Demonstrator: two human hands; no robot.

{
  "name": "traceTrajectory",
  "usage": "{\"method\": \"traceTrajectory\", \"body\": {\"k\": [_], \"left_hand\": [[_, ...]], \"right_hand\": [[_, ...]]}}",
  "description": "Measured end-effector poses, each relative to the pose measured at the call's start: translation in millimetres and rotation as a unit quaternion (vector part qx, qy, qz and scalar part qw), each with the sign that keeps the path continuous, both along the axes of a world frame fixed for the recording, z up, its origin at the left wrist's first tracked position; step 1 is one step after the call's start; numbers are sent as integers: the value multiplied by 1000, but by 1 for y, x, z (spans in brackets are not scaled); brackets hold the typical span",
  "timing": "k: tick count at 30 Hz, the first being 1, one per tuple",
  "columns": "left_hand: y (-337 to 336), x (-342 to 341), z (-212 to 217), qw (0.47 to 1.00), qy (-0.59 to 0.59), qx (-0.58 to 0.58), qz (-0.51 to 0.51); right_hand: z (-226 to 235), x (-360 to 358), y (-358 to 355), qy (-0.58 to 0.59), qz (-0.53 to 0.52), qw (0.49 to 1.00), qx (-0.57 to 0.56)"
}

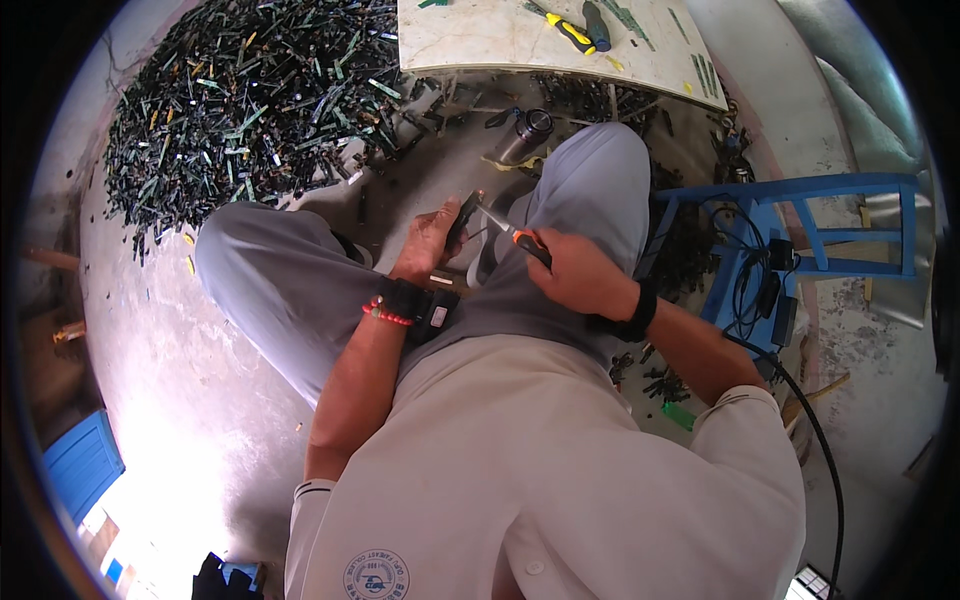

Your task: The person scrapes components off green circuit boards using a flat metal tool and places the boards on a table. The person then uses pliers to strip wires from a small electronic component.

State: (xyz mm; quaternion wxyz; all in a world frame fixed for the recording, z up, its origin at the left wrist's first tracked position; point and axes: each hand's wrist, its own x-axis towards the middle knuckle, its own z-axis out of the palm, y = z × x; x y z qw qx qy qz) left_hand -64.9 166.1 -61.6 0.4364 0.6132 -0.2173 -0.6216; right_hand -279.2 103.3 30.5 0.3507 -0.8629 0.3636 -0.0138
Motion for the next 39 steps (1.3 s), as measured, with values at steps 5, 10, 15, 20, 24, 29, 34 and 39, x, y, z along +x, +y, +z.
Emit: {"method": "traceTrajectory", "body": {"k": [5, 10, 15, 20, 24, 29, 34, 39], "left_hand": [[4, 6, -5, 1000, -12, -15, -14], [4, 8, 2, 999, 30, 12, 16], [1, 16, 9, 984, 120, -28, 130], [4, 19, 14, 979, 119, -102, 130], [-2, 20, 2, 981, 41, -137, 130], [-1, 20, 12, 982, -2, -150, 111], [-2, 20, -9, 983, 5, -158, 94], [-3, 20, -6, 951, 218, -159, 150]], "right_hand": [[3, 5, 4, 66, 16, 988, -142], [2, -1, -25, 29, 49, 989, 137], [30, 1, -24, -74, -225, 761, 604], [17, 3, 3, -188, -187, 696, 667], [21, 25, 24, -188, -175, 620, 741], [17, 32, 27, -183, -207, 600, 750], [19, 37, 29, -151, -205, 628, 735], [21, 38, 31, -139, -234, 660, 700]]}}
